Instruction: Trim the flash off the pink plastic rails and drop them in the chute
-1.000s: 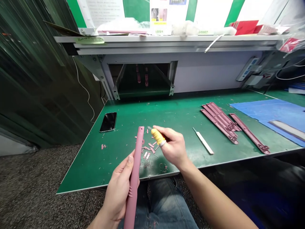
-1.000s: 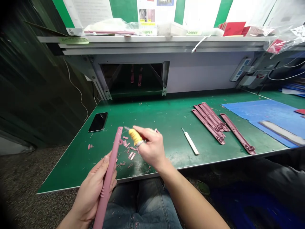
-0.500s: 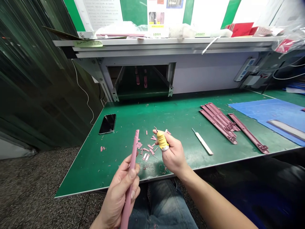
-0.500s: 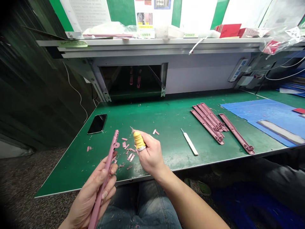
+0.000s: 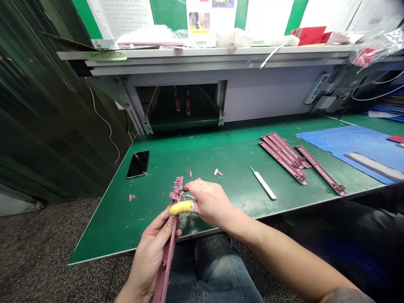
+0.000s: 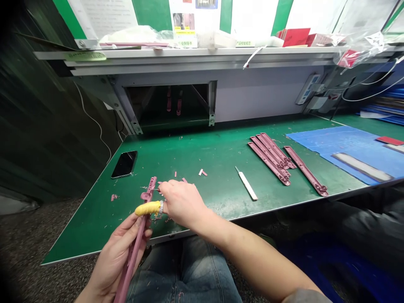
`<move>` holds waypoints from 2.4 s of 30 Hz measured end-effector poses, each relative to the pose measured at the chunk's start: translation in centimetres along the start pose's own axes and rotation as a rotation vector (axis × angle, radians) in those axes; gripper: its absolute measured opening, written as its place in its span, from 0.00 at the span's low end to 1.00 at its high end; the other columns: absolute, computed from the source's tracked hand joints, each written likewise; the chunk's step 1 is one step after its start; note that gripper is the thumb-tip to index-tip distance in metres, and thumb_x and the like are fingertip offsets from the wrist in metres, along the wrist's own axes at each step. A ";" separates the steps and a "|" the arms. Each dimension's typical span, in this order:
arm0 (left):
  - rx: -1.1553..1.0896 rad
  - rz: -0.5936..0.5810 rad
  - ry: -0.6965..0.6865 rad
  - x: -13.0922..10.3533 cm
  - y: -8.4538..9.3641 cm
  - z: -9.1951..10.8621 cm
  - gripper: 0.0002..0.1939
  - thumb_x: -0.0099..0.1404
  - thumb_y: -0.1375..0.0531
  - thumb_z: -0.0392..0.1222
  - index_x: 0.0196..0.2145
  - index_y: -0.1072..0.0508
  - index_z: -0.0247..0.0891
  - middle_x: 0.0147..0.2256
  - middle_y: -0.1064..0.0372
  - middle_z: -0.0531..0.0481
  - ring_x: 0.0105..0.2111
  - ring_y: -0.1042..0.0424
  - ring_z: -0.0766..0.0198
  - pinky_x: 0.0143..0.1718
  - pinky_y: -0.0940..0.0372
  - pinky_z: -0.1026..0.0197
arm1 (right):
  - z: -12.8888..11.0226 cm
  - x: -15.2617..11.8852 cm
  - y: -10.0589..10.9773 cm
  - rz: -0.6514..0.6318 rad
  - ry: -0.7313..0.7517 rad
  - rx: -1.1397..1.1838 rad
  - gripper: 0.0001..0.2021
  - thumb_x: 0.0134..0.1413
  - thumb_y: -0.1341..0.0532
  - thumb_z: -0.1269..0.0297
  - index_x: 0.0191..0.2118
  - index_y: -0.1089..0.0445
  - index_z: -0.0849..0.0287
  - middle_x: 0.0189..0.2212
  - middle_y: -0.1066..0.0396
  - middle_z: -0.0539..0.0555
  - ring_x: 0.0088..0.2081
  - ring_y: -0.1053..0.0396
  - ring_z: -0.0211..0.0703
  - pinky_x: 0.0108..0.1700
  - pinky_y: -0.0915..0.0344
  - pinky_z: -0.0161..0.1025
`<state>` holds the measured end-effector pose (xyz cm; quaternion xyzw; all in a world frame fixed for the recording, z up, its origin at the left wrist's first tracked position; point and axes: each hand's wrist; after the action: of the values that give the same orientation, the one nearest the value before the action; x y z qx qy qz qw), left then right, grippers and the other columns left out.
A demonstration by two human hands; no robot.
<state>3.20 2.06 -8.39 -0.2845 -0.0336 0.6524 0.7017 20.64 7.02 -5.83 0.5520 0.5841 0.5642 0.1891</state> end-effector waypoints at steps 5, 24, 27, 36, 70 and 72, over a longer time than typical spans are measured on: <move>-0.083 -0.028 -0.054 0.4 0.1 -0.1 0.16 0.58 0.35 0.38 0.45 0.24 0.42 0.40 0.25 0.52 0.35 0.27 0.72 0.43 0.33 0.71 | -0.2 0.3 0.9 -0.025 0.022 -0.104 0.11 0.60 0.43 0.58 0.31 0.37 0.59 0.26 0.32 0.50 0.25 0.39 0.37 0.25 0.57 0.35; -0.253 -0.002 -0.312 6.2 -0.4 5.6 0.11 0.63 0.42 0.31 0.41 0.25 0.36 0.32 0.33 0.52 0.29 0.31 0.74 0.29 0.34 0.72 | -3.0 -9.5 -3.2 -0.093 -0.798 1.610 0.17 0.52 0.38 0.48 0.34 0.31 0.59 0.18 0.48 0.43 0.18 0.56 0.29 0.19 0.56 0.28; -0.266 -0.025 -0.261 5.2 -0.4 5.6 0.12 0.64 0.44 0.32 0.44 0.27 0.38 0.34 0.33 0.53 0.26 0.32 0.76 0.22 0.36 0.75 | -2.8 -12.8 -5.4 -0.188 -1.223 1.930 0.21 0.39 0.30 0.48 0.30 0.34 0.60 0.17 0.57 0.40 0.19 0.66 0.28 0.18 0.67 0.27; -0.216 -0.155 -0.090 0.0 -0.9 2.6 0.16 0.65 0.42 0.38 0.51 0.31 0.44 0.29 0.35 0.55 0.12 0.42 0.79 0.08 0.44 0.76 | -2.7 -11.3 -1.6 -0.446 -0.504 1.222 0.23 0.62 0.51 0.46 0.38 0.27 0.59 0.21 0.43 0.47 0.21 0.47 0.33 0.23 0.47 0.31; 0.035 -0.011 -0.152 -2.4 -1.8 1.1 0.14 0.52 0.32 0.49 0.36 0.22 0.42 0.22 0.35 0.56 0.09 0.41 0.76 0.06 0.45 0.74 | -3.6 -2.3 2.0 0.102 -0.029 0.245 0.12 0.63 0.50 0.63 0.30 0.36 0.59 0.26 0.37 0.51 0.28 0.41 0.37 0.30 0.46 0.33; 0.053 -0.013 -0.150 -2.4 -1.7 1.0 0.15 0.52 0.32 0.49 0.35 0.23 0.41 0.22 0.35 0.55 0.09 0.41 0.76 0.06 0.45 0.74 | -3.5 -2.4 1.9 0.092 -0.010 0.210 0.11 0.61 0.50 0.66 0.27 0.38 0.59 0.24 0.39 0.50 0.26 0.43 0.36 0.29 0.47 0.33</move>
<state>3.94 0.17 -5.97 -0.2158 -0.0707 0.6680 0.7087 19.28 2.92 -4.16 0.5979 0.6130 0.5053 0.1069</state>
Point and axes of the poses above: each hand's wrist, its own x-axis towards the middle knuckle, its own y-axis out of the back of the hand, z = x × y
